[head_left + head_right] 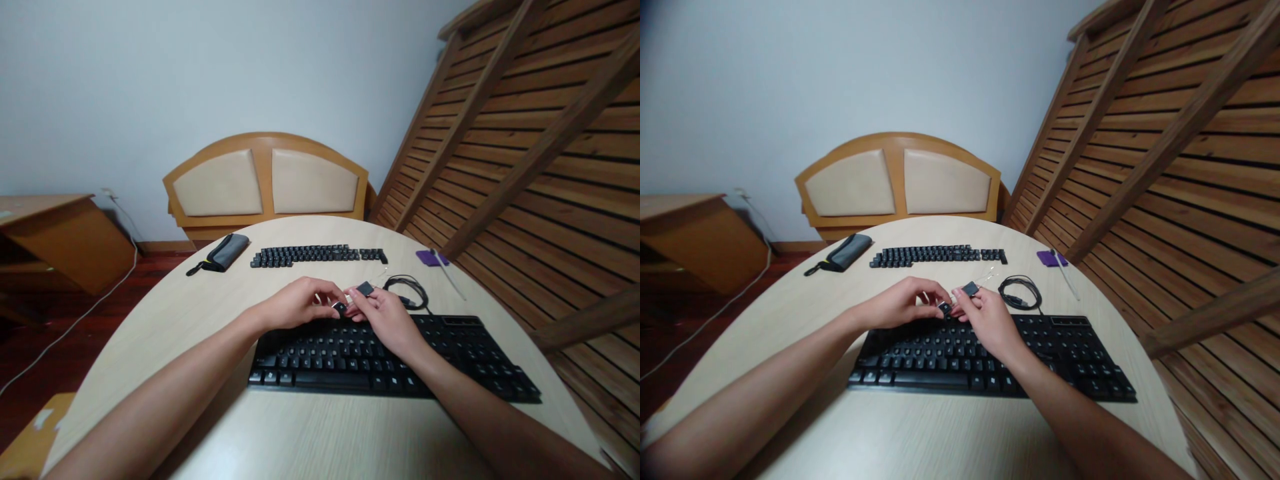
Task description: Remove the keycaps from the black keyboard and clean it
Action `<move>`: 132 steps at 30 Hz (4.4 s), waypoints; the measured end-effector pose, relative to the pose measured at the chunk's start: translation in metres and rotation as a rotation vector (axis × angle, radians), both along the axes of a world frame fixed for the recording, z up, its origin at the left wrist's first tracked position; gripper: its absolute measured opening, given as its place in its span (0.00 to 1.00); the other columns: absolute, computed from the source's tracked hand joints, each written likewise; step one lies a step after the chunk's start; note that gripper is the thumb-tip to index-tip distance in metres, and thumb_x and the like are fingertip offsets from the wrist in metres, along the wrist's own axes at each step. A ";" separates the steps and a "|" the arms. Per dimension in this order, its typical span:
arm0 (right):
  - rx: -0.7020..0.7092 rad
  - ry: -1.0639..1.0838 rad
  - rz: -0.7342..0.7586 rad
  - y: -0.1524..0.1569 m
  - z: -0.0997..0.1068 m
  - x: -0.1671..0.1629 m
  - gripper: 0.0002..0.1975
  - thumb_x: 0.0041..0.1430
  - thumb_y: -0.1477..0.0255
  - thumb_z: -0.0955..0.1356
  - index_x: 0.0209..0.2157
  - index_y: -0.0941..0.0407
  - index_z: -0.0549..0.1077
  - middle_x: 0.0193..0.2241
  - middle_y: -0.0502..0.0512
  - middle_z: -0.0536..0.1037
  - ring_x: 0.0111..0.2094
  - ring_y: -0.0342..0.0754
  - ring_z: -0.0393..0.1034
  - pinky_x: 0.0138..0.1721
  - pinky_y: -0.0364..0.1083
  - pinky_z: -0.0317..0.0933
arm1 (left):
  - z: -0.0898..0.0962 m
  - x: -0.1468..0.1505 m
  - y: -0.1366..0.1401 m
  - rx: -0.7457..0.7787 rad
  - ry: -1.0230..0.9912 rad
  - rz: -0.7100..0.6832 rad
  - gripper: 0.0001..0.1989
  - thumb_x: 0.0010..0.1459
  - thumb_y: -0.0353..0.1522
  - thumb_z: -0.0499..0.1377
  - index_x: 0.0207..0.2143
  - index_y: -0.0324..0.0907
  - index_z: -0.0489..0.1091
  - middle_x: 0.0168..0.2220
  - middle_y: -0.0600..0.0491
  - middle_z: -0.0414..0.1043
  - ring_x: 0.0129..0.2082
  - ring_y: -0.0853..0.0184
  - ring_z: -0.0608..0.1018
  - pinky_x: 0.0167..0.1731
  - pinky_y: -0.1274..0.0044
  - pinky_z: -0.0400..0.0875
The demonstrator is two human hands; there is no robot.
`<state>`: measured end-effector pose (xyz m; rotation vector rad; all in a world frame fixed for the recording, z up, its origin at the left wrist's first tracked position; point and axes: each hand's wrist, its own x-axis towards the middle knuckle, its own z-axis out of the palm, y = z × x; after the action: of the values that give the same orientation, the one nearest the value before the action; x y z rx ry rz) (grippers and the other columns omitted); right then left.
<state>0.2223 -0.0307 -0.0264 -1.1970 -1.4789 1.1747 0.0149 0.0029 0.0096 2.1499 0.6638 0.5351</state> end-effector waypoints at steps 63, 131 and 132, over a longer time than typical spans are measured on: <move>-0.070 0.008 0.044 -0.003 0.001 -0.005 0.20 0.57 0.53 0.71 0.30 0.57 0.74 0.28 0.56 0.82 0.29 0.46 0.77 0.32 0.45 0.71 | -0.083 -0.054 0.100 0.764 0.271 0.766 0.08 0.57 0.30 0.63 0.39 0.46 0.79 0.49 0.46 0.74 0.52 0.51 0.70 0.52 0.60 0.68; 0.165 -0.355 0.199 -0.030 0.012 -0.012 0.14 0.65 0.63 0.66 0.31 0.56 0.76 0.30 0.54 0.82 0.33 0.51 0.77 0.34 0.45 0.65 | -0.005 -0.016 0.006 0.212 0.606 -0.013 0.29 0.49 0.39 0.70 0.53 0.43 0.70 0.50 0.45 0.75 0.47 0.55 0.78 0.46 0.69 0.71; 0.169 -0.368 0.203 -0.030 0.013 -0.012 0.14 0.65 0.64 0.65 0.30 0.56 0.76 0.29 0.54 0.82 0.32 0.50 0.77 0.33 0.45 0.65 | -0.003 -0.015 0.005 0.192 0.626 -0.016 0.30 0.50 0.39 0.70 0.54 0.41 0.69 0.51 0.43 0.74 0.48 0.54 0.77 0.47 0.69 0.71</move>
<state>0.2105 -0.0611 -0.0138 -1.2122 -1.9734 0.9682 0.0000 0.0080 0.0066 2.5166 0.9552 -0.1092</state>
